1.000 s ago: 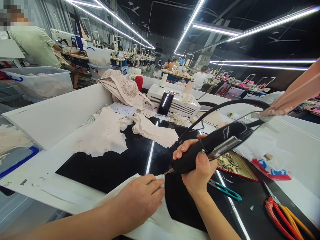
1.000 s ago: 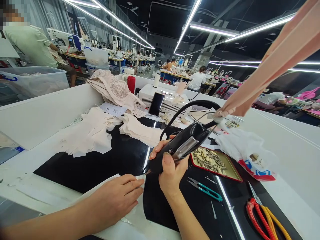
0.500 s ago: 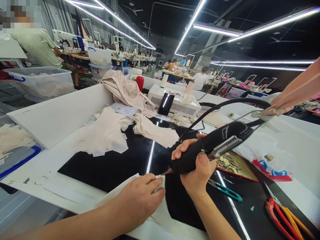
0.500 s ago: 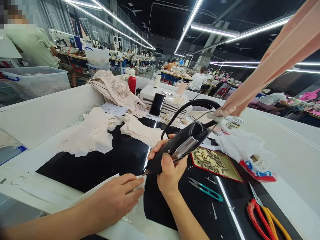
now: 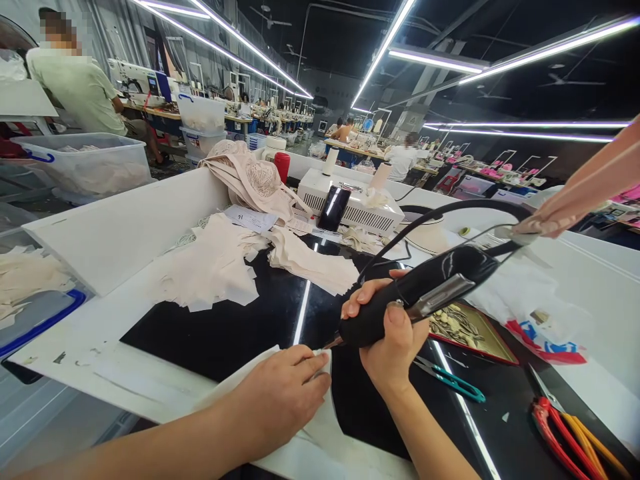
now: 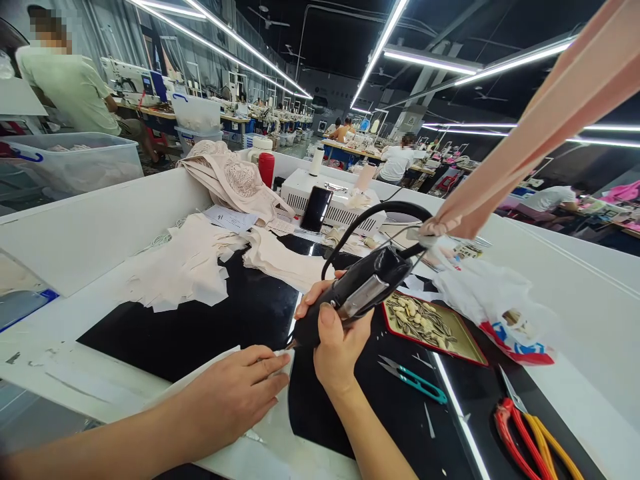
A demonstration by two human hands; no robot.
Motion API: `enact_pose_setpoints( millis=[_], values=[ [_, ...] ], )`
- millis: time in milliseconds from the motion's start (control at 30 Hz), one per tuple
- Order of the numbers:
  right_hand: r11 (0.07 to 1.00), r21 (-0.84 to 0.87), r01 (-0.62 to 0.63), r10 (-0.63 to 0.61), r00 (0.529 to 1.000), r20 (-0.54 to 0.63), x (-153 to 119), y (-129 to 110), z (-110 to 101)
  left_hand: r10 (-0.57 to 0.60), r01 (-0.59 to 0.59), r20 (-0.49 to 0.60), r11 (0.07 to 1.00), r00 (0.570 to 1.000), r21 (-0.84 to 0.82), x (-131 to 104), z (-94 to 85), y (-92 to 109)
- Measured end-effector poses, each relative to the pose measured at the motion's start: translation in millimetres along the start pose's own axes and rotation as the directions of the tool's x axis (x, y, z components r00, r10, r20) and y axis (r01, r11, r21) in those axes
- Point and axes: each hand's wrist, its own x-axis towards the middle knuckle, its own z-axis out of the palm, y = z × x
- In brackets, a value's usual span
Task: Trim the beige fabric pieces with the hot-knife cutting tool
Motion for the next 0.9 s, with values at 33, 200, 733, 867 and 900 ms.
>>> enact_pose_setpoints(
  millis=[33,200,733,867,900],
  values=[
    [1.000,-0.006,-0.001,0.001,1.000,0.001,0.8,-0.8,-0.4,-0.002,0.002,0.004,1.000,1.000,-0.011,-0.4,-0.6,-1.0],
    [0.998,-0.059,-0.007,0.008,1.000,0.026,6.1,-15.8,-6.2,-0.098,0.100,0.032,0.991,0.995,-0.085,-8.7,-6.0,-18.7],
    [0.997,0.017,-0.075,0.075,0.997,0.026,-19.0,-39.2,-5.9,-0.084,0.079,-0.041,0.989,0.996,-0.123,-11.9,-26.3,-36.4],
    [0.997,0.049,-0.062,0.060,0.998,0.036,-25.8,-42.4,-4.7,-0.042,0.043,0.010,0.984,0.999,-0.173,-4.1,-20.9,-20.9],
    [0.997,0.053,-0.059,0.056,0.997,0.048,-27.7,-42.2,-5.0,-0.041,0.044,0.022,0.983,0.999,-0.180,-2.0,-18.1,-18.4]
  ],
)
